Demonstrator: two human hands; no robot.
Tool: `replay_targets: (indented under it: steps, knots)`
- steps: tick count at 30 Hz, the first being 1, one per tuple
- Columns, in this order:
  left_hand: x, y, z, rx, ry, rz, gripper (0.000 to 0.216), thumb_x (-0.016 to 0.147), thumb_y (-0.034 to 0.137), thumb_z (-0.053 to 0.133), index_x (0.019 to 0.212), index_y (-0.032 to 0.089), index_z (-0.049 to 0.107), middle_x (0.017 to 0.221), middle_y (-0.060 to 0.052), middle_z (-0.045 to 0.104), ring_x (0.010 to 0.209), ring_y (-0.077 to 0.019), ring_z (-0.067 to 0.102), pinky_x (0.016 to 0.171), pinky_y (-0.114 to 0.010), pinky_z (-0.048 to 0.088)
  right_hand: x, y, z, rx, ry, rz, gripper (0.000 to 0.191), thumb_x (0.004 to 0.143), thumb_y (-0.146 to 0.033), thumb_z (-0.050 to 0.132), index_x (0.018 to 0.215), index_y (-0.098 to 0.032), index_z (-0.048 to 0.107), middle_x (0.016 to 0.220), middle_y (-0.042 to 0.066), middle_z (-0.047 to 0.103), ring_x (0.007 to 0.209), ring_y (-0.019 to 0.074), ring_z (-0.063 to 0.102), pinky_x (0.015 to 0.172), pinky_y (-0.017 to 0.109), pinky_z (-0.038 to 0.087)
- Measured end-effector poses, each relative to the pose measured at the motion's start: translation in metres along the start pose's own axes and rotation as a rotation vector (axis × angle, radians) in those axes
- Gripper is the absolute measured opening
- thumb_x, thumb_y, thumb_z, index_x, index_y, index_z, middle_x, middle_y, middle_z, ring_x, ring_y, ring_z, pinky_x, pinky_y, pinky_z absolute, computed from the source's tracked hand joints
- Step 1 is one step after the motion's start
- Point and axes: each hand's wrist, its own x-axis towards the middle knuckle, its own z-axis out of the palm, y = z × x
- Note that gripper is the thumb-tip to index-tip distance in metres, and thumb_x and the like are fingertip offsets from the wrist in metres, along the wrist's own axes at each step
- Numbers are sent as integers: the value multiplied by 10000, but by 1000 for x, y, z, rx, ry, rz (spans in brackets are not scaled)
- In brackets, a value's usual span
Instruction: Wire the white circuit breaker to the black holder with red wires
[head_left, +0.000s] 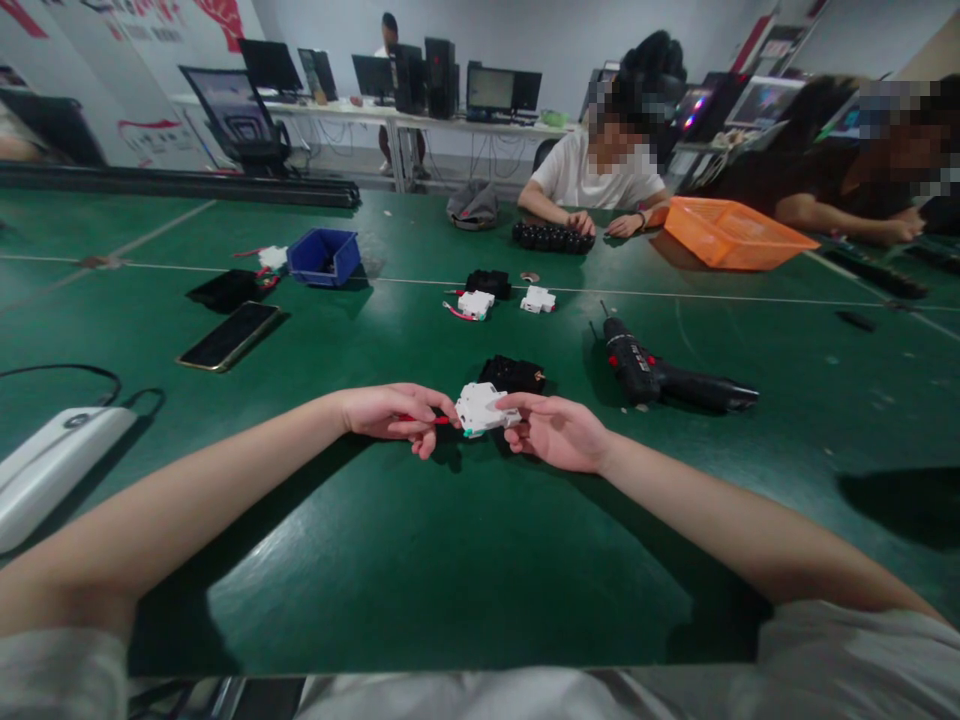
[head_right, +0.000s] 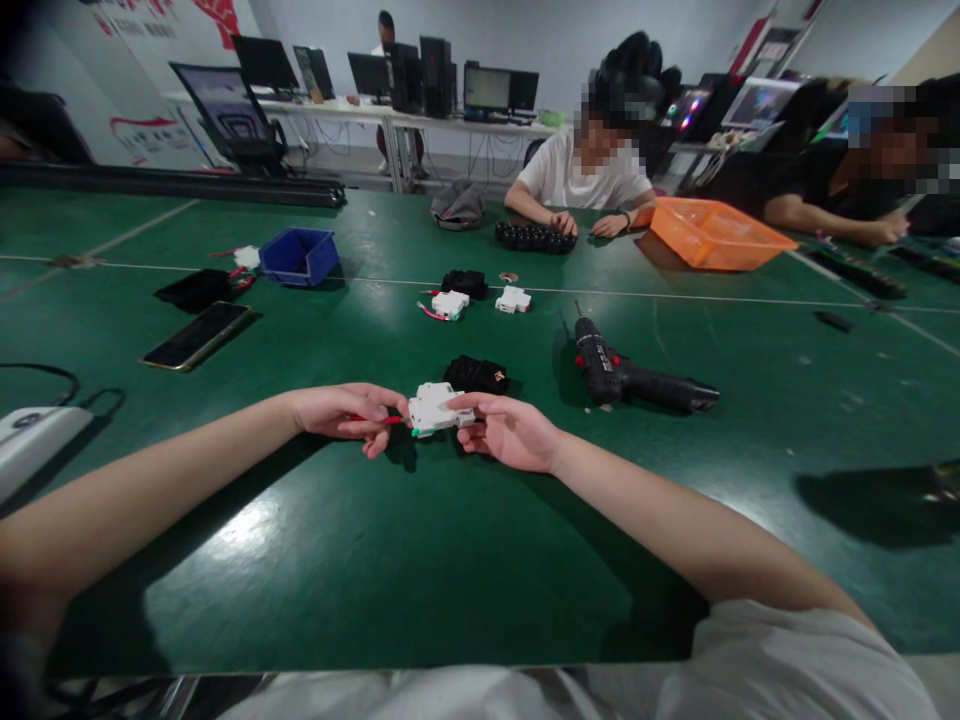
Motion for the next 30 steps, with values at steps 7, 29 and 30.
replay_targets:
  steps: [7,29,30]
  knots:
    - [1,4,4,59,-24,-4,247,891,273,658,1068,103,692,378,66,418,699,-215,731,662,-245,551,0,-1,1,-26,8,-2,329,854,-264,613,1143,-142,710,1014,86,696,840,174,642,737,296,513]
    - [4,0,3,-16,15,9,149,888,259,698,957,160,610,440,95,408,638,-166,660,716,-275,534,-1,0,1,-59,-26,-3,345,835,-297,651,1141,-145,698,988,80,681,862,180,641,750,295,498]
    - [4,0,3,-15,17,9,153,885,259,703,951,161,605,446,96,408,644,-166,661,715,-275,534,-1,0,1,-61,-28,-4,343,837,-297,648,1142,-148,696,990,78,679,864,180,641,749,295,498]
